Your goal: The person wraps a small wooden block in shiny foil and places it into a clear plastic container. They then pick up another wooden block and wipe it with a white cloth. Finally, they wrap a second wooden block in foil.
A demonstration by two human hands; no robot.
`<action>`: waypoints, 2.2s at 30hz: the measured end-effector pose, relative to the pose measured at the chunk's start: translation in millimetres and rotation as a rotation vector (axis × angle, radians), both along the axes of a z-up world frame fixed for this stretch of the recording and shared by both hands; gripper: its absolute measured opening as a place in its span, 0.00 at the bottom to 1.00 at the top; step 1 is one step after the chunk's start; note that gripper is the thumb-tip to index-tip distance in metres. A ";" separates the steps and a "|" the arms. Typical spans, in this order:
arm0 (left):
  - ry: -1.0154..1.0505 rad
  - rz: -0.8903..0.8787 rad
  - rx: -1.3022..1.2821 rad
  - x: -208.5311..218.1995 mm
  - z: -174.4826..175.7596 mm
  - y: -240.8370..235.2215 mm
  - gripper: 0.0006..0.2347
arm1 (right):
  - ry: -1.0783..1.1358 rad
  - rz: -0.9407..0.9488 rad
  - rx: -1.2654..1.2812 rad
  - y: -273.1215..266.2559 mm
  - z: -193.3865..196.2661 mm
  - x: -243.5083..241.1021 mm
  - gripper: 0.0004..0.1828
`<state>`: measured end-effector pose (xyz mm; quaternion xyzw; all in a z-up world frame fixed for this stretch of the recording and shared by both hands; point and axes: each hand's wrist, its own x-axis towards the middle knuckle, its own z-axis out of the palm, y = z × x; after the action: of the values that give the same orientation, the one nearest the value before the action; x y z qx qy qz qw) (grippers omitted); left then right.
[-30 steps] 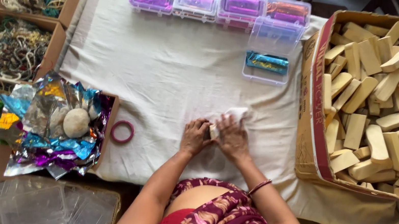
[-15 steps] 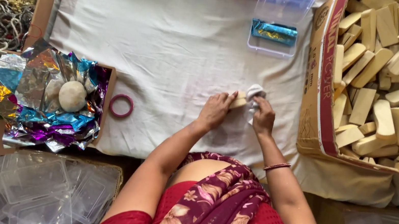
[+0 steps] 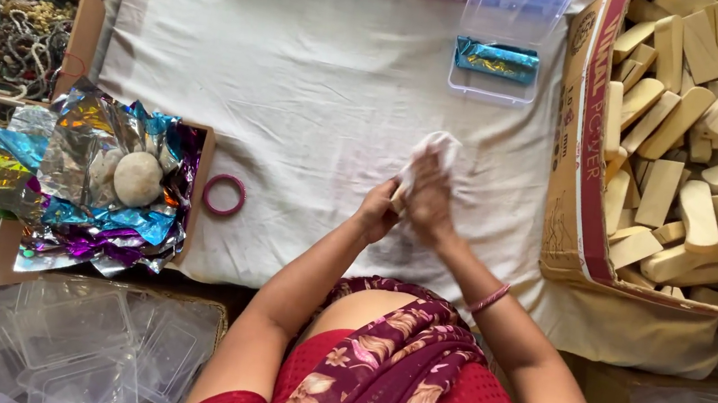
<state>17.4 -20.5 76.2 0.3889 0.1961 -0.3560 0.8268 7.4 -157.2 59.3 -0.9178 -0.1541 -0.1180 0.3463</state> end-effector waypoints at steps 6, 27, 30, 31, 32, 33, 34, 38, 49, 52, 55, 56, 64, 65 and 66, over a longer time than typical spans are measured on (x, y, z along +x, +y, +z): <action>-0.113 -0.052 0.053 3.3 -118.1 7.7 0.19 | -0.221 -0.003 -0.162 2.7 -11.1 4.3 0.26; -0.159 -0.174 0.034 -16.9 -44.6 -3.9 0.20 | 0.433 -0.325 0.713 -33.1 -26.9 28.6 0.18; 0.005 0.011 0.007 -14.3 -19.8 4.3 0.22 | 0.175 -0.316 0.503 -12.4 0.0 2.8 0.15; 0.003 0.014 0.007 -12.2 -6.9 6.5 0.22 | 0.174 -0.312 0.503 -2.4 20.0 -4.1 0.15; 0.036 0.039 -0.021 -14.6 4.8 8.0 0.20 | -0.099 -0.055 0.253 6.9 39.0 -15.5 0.16; 0.069 0.065 -0.050 -16.9 16.4 9.7 0.20 | -0.359 0.209 -0.004 16.2 58.1 -26.8 0.17; 0.066 0.069 -0.052 -15.4 5.0 9.5 0.20 | -0.363 0.213 -0.005 16.9 63.2 -24.1 0.17; -0.079 -0.041 0.009 -14.9 -30.4 15.0 0.21 | -0.428 0.051 -0.185 -3.8 39.4 -1.8 0.17; -0.143 0.066 0.029 -21.1 0.7 13.4 0.22 | -0.430 0.291 -0.004 9.2 44.3 -25.9 0.18; 0.081 0.009 0.064 -21.9 -19.5 9.0 0.20 | -0.628 0.357 -0.309 -0.3 46.7 -17.4 0.24; -0.094 -0.005 -0.030 -20.4 -34.7 9.8 0.16 | -0.709 0.248 -0.442 -34.5 25.3 0.4 0.26; -0.079 -0.036 0.033 -21.5 -26.0 12.1 0.15 | -0.531 0.186 -0.380 -47.1 12.4 5.8 0.22; -0.052 -0.033 0.096 -29.4 21.7 8.2 0.14 | -0.455 0.175 -0.032 -14.0 24.6 -20.7 0.17; -0.003 -0.049 0.077 -29.1 23.5 6.1 0.15 | -0.544 0.250 -0.123 -6.5 34.8 -23.7 0.18; 0.046 -0.063 0.060 -29.1 25.4 5.4 0.16 | -0.634 0.327 -0.212 2.2 44.9 -26.4 0.20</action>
<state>-11.6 -15.1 101.5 0.4111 0.2135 -0.3845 0.7985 -19.0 -155.0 104.2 -0.8296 -0.4097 -0.3229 0.1989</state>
